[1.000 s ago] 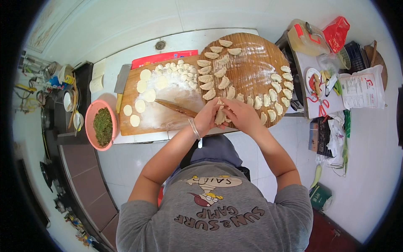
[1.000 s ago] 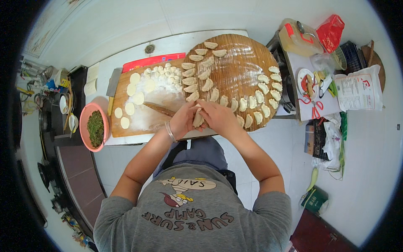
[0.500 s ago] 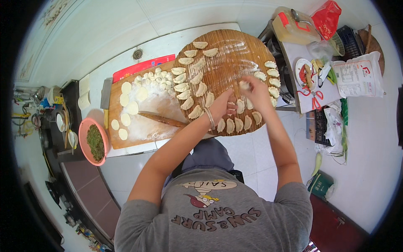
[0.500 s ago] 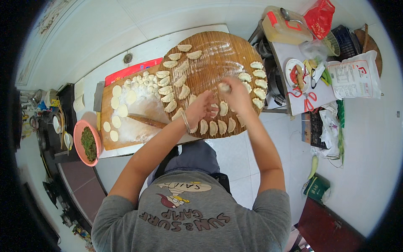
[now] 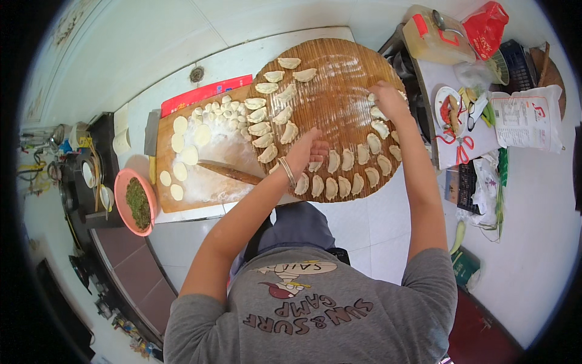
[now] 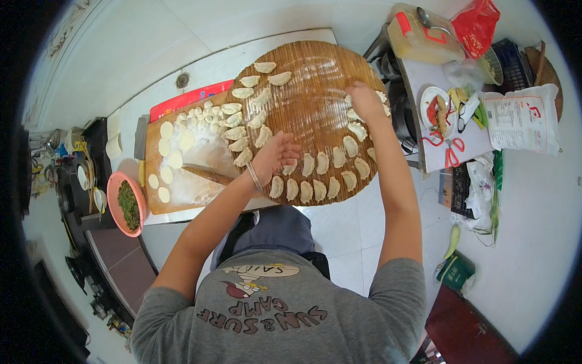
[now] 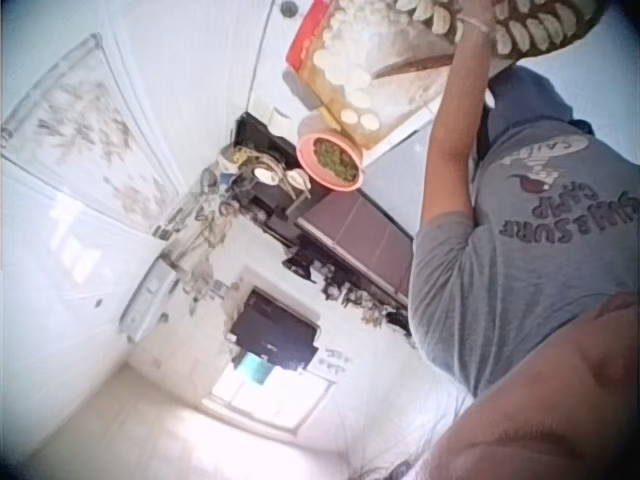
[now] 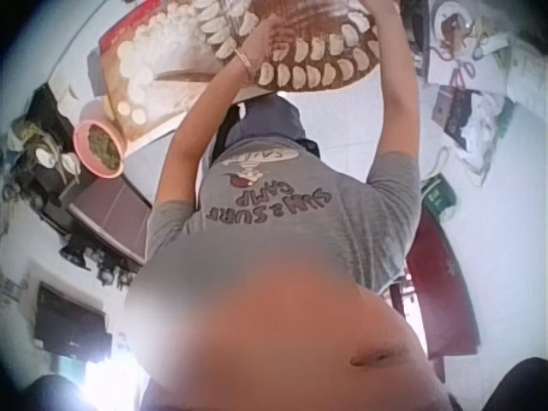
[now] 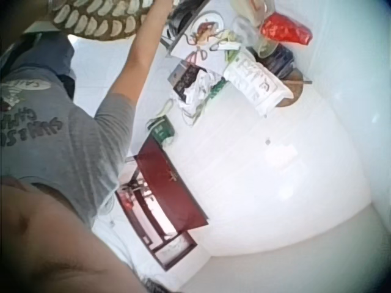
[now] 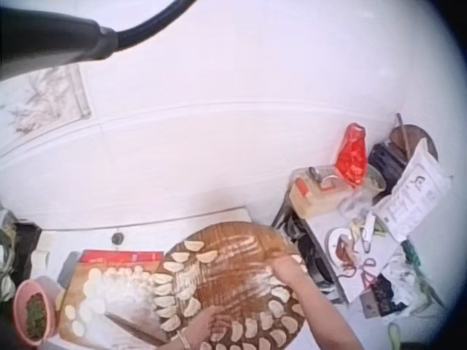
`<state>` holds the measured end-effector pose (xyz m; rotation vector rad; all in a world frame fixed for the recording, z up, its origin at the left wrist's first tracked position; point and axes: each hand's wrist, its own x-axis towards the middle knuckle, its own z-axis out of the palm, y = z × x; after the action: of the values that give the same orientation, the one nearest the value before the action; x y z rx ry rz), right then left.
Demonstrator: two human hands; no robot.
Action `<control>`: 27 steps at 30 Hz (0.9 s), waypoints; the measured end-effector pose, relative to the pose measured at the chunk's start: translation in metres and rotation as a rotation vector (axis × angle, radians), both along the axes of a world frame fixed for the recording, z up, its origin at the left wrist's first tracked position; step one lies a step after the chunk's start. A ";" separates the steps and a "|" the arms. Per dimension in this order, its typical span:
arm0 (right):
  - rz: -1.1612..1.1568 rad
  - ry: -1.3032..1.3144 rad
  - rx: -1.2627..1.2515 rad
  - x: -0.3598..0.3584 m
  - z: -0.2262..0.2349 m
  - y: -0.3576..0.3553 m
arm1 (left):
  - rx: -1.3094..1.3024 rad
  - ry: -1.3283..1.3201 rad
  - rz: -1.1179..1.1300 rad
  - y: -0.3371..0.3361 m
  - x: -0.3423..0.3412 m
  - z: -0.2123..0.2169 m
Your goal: The person fills circular dough wrappers with a green vegetable mixture using a spoon and folds them into dumplings by hand. The finished dumplings are placed in neat rows on a wooden board.
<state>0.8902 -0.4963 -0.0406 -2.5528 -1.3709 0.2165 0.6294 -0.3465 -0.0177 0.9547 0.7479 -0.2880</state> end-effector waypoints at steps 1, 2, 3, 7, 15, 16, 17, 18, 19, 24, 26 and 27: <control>-0.011 -0.017 0.014 -0.004 0.002 0.003 | -0.006 -0.023 0.020 0.003 -0.004 0.000; -0.031 -0.052 0.000 -0.008 0.005 0.005 | -0.011 -0.045 0.041 0.006 -0.007 -0.001; -0.021 -0.044 0.037 -0.017 0.013 0.010 | -0.013 -0.065 0.067 0.010 -0.014 0.000; 0.020 0.041 0.135 -0.063 0.040 0.043 | 0.086 -0.191 0.150 0.035 -0.051 0.006; 0.286 0.138 0.421 -0.193 0.051 0.137 | 0.427 -0.006 0.679 0.111 -0.202 -0.050; 0.311 0.154 0.430 -0.211 0.050 0.150 | 0.522 0.064 0.714 0.122 -0.226 -0.064; 0.331 0.169 0.436 -0.228 0.048 0.162 | 0.614 0.135 0.744 0.134 -0.249 -0.078; 0.347 0.201 0.438 -0.245 0.044 0.172 | 0.805 0.244 0.694 0.147 -0.275 -0.095; 0.373 0.231 0.428 -0.263 0.041 0.182 | 0.991 0.357 0.638 0.161 -0.302 -0.111; 0.442 0.324 0.368 -0.350 0.002 0.216 | 1.315 0.753 0.434 0.226 -0.393 -0.158; 0.399 0.376 0.308 -0.380 0.000 0.223 | 1.357 0.856 0.417 0.239 -0.396 -0.153; 0.370 0.415 0.273 -0.396 0.003 0.226 | 1.372 0.908 0.411 0.243 -0.396 -0.154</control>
<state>0.4942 -0.2700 -0.0375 -1.8864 -1.5606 0.5464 0.2329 -0.1031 -0.1714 1.9267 2.0710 0.2629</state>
